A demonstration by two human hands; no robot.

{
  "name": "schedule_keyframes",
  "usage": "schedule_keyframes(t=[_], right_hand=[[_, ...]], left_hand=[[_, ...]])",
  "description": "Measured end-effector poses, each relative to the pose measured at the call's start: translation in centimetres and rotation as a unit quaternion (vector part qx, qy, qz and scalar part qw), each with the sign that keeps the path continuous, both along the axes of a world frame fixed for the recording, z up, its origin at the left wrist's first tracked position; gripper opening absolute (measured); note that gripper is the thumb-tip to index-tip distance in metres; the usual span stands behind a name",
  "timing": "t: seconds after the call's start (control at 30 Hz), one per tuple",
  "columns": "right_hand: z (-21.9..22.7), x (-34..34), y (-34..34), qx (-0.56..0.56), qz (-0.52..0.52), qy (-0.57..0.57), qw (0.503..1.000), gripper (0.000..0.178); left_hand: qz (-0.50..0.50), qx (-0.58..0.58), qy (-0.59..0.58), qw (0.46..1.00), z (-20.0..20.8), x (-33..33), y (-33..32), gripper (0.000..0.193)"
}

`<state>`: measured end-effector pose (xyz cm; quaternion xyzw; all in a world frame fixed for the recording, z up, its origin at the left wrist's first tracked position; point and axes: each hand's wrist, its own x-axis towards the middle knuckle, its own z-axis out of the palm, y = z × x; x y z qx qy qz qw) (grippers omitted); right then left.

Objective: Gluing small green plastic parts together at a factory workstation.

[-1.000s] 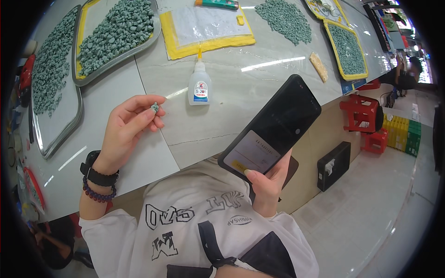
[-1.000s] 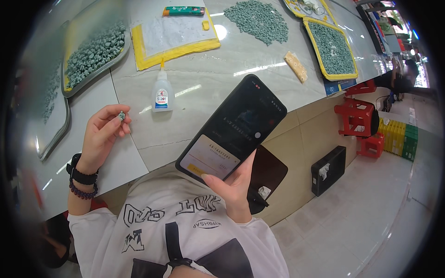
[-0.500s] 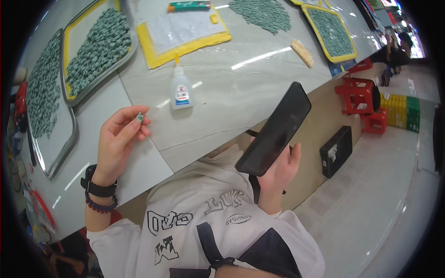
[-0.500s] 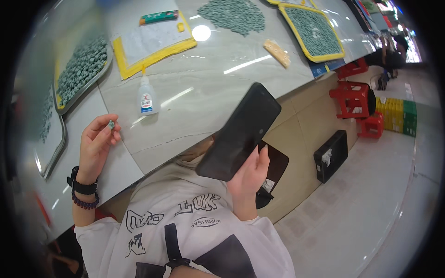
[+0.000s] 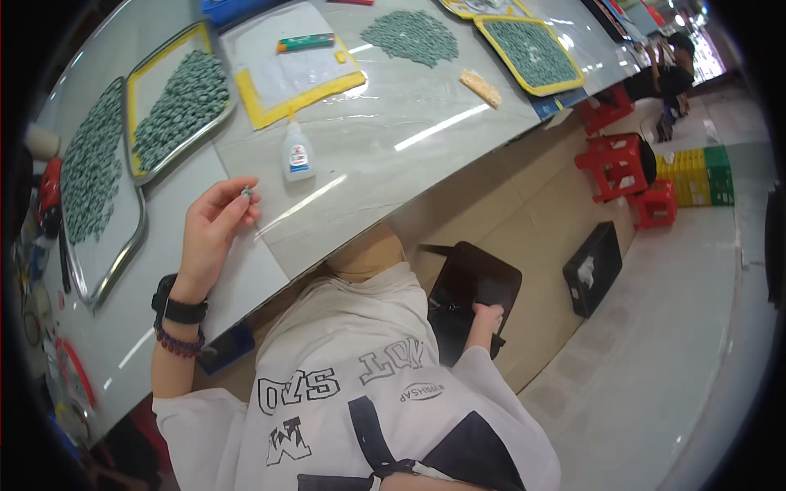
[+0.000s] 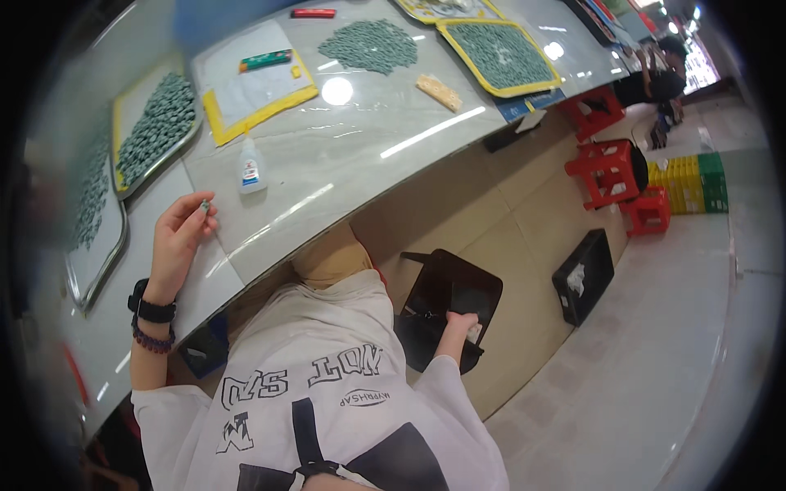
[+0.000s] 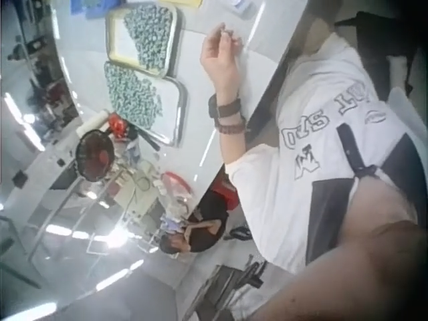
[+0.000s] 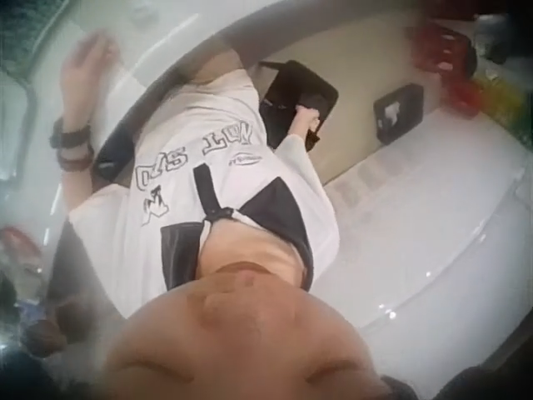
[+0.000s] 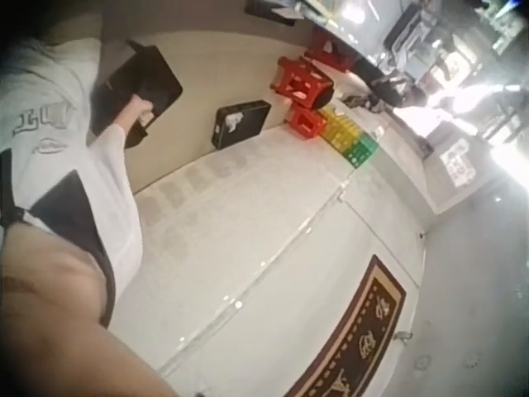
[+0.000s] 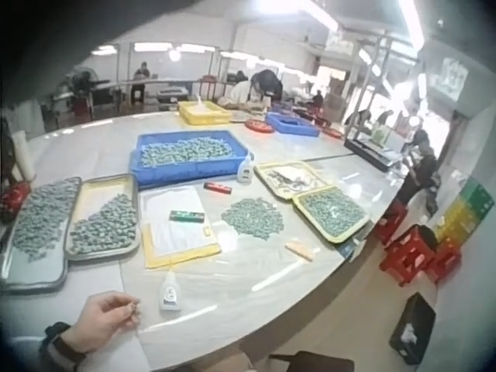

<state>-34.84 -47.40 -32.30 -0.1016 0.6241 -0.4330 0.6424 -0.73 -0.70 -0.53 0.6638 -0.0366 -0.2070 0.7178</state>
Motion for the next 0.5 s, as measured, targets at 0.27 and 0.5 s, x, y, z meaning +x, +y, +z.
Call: schedule_keyframes(t=[0.27, 0.5], right_hand=[[1.2, 0.7, -1.2, -0.129, 0.021, 0.446, 0.886, 0.055], [34.4, 27.7, 21.3, -0.692, 0.545, 0.065, 0.469, 0.067]], left_hand=[[-0.034, -0.085, 0.064, 0.994, -0.1, 0.8, 0.4, 0.026], [-0.042, -0.117, 0.113, 0.986, 0.2, 1.0, 1.1, 0.026]])
